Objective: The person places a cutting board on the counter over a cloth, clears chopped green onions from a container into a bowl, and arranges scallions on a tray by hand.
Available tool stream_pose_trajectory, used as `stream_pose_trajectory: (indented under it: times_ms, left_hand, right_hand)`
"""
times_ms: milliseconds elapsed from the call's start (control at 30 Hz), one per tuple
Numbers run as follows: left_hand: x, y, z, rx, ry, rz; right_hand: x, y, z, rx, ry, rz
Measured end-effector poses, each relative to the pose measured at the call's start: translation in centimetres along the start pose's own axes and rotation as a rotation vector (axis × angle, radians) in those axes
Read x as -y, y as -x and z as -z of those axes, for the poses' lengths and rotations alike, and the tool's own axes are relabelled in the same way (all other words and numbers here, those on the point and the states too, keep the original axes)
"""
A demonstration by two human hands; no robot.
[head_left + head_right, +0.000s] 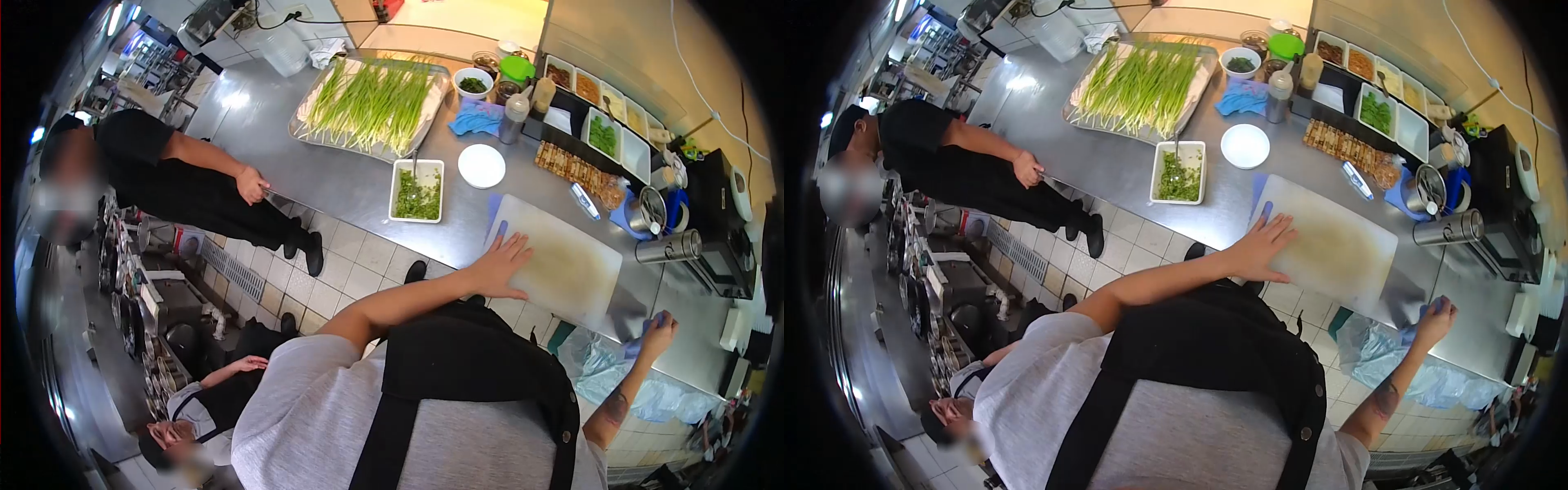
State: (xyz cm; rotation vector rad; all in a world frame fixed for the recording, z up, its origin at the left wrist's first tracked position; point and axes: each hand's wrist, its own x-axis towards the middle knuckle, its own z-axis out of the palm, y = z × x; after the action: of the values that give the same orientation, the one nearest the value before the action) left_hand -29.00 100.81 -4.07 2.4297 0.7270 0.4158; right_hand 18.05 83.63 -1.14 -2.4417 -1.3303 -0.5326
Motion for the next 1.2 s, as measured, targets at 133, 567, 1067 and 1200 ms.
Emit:
stream_pose_trajectory:
  times_ms: [133, 567, 1067, 1200]
  left_hand:
    - [1.2, 7.9, 3.6, 0.027, 0.534, 0.15]
    - [16.0, 22.9, 14.5, -0.018, 0.922, 0.773]
    - [18.7, 10.4, 12.3, -0.344, 0.473, 0.487]
    - [18.0, 8.8, 13.1, -0.408, 0.713, 0.328]
  right_hand:
    - [9.8, -2.6, -0.3, 0.119, -0.247, 0.095]
    - [60.8, -2.6, -3.1, 0.446, -0.785, 1.062]
    - [57.3, 3.4, -0.7, 0.69, -0.286, 0.848]
    - [54.7, 3.9, 1.9, 0.516, -0.543, 0.649]
